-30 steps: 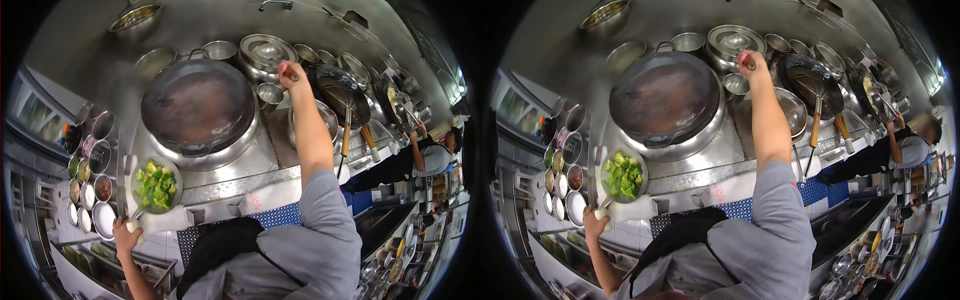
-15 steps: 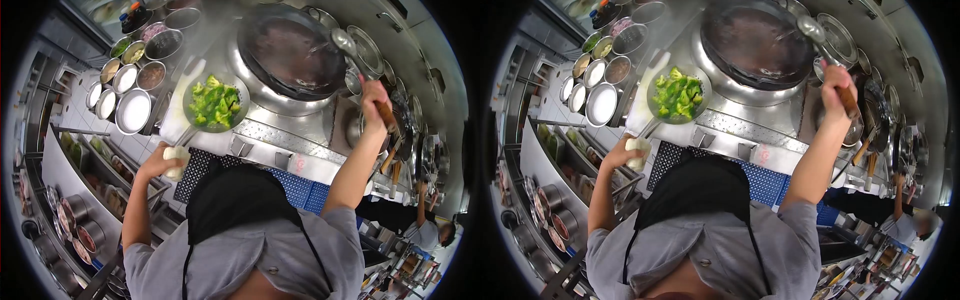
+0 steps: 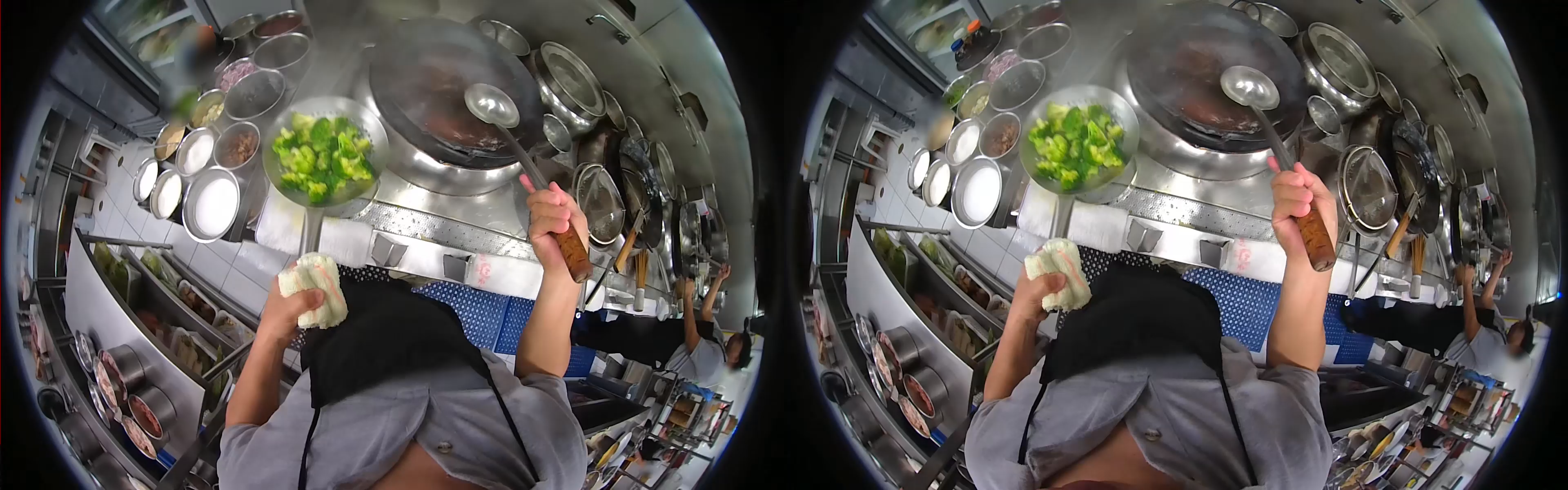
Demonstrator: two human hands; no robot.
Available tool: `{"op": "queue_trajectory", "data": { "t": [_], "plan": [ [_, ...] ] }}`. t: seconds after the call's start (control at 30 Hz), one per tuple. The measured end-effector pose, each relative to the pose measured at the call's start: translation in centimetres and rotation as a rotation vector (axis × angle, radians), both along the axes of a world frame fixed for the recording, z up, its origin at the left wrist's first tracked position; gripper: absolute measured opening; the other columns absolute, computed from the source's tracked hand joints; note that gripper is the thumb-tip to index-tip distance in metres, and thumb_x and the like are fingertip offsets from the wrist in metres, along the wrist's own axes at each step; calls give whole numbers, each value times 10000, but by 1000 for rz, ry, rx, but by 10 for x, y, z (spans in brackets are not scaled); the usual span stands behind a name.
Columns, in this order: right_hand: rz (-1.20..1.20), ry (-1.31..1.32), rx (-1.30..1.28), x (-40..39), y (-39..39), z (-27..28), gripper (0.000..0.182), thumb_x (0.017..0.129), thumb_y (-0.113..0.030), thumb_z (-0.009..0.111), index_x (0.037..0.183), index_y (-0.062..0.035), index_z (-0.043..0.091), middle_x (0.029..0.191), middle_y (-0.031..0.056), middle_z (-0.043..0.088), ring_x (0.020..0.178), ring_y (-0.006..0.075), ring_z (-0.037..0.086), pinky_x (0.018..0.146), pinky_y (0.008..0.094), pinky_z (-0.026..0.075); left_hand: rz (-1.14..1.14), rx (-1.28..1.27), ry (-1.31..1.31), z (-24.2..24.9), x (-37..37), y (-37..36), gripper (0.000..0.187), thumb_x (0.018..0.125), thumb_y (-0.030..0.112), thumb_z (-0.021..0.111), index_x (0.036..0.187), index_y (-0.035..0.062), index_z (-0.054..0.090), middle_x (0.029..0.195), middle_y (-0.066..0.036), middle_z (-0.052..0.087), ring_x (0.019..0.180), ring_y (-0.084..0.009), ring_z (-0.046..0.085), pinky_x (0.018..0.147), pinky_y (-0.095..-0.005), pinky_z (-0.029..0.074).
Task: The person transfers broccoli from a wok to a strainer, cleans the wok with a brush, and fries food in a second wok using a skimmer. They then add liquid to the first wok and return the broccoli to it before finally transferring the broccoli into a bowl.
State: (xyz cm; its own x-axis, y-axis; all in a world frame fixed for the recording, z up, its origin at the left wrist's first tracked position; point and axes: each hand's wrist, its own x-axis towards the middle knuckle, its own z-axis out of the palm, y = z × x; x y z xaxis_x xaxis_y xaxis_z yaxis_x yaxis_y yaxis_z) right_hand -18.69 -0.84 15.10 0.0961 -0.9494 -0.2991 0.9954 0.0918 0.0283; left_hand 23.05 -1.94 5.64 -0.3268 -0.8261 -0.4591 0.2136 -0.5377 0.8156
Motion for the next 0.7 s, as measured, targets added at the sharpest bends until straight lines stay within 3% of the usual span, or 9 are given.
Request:
{"op": "queue_trajectory", "data": {
  "t": [0.17,0.27,0.37,0.43,0.5,0.57,0.6,0.7],
  "plan": [
    [45,1,-145,14,5,28,442,1011,-148,407,1314,172,372,843,80,512,605,128,529,479,258,495,-88,-297,-48,34,-34,-62,515,685,135,724,1154,-20,577,973,-84,660,842,-166,656,752,-314,547],
    [81,20,-240,24,2,49,441,1025,-160,390,1326,162,378,849,79,515,614,131,533,492,266,505,-159,-367,-71,58,-71,-110,400,722,105,697,1088,-30,613,908,-81,676,744,-162,662,707,-307,555],
    [112,65,-282,25,-3,58,394,1023,-158,414,1304,118,418,852,72,530,611,125,536,484,265,505,-268,-367,-93,72,-114,-148,365,754,191,691,1048,-16,626,873,-81,680,689,-145,654,540,-280,509],
    [123,334,-189,21,-12,57,330,997,-173,489,1235,55,480,798,52,555,559,107,523,441,258,479,-351,-317,-83,74,-142,-169,358,767,228,684,1038,3,622,837,-74,670,645,-135,636,439,-269,442],
    [33,1093,116,32,-21,62,171,927,-135,595,1065,-46,547,686,12,564,459,79,494,394,248,443,-348,-232,35,74,-167,-179,344,779,226,708,1040,24,612,809,-66,657,614,-131,622,384,-257,414],
    [111,1514,204,23,-25,57,289,900,-97,593,1174,-9,576,658,12,542,460,90,516,413,258,455,-402,-150,149,62,-187,-192,352,784,227,721,1053,30,608,812,-64,657,617,-132,627,372,-249,418],
    [81,1638,241,18,-20,52,356,892,-98,595,1230,5,554,659,17,548,461,96,524,418,264,458,-393,-140,214,62,-195,-190,353,782,247,747,1010,16,608,789,-67,652,549,-128,610,332,-236,446],
    [-21,1945,310,4,-7,45,531,873,-99,600,1370,37,472,668,34,572,465,110,544,434,282,463,-385,-90,241,55,-207,-188,344,780,240,750,1009,24,612,792,-65,650,553,-131,612,329,-236,443]
  ]
}}
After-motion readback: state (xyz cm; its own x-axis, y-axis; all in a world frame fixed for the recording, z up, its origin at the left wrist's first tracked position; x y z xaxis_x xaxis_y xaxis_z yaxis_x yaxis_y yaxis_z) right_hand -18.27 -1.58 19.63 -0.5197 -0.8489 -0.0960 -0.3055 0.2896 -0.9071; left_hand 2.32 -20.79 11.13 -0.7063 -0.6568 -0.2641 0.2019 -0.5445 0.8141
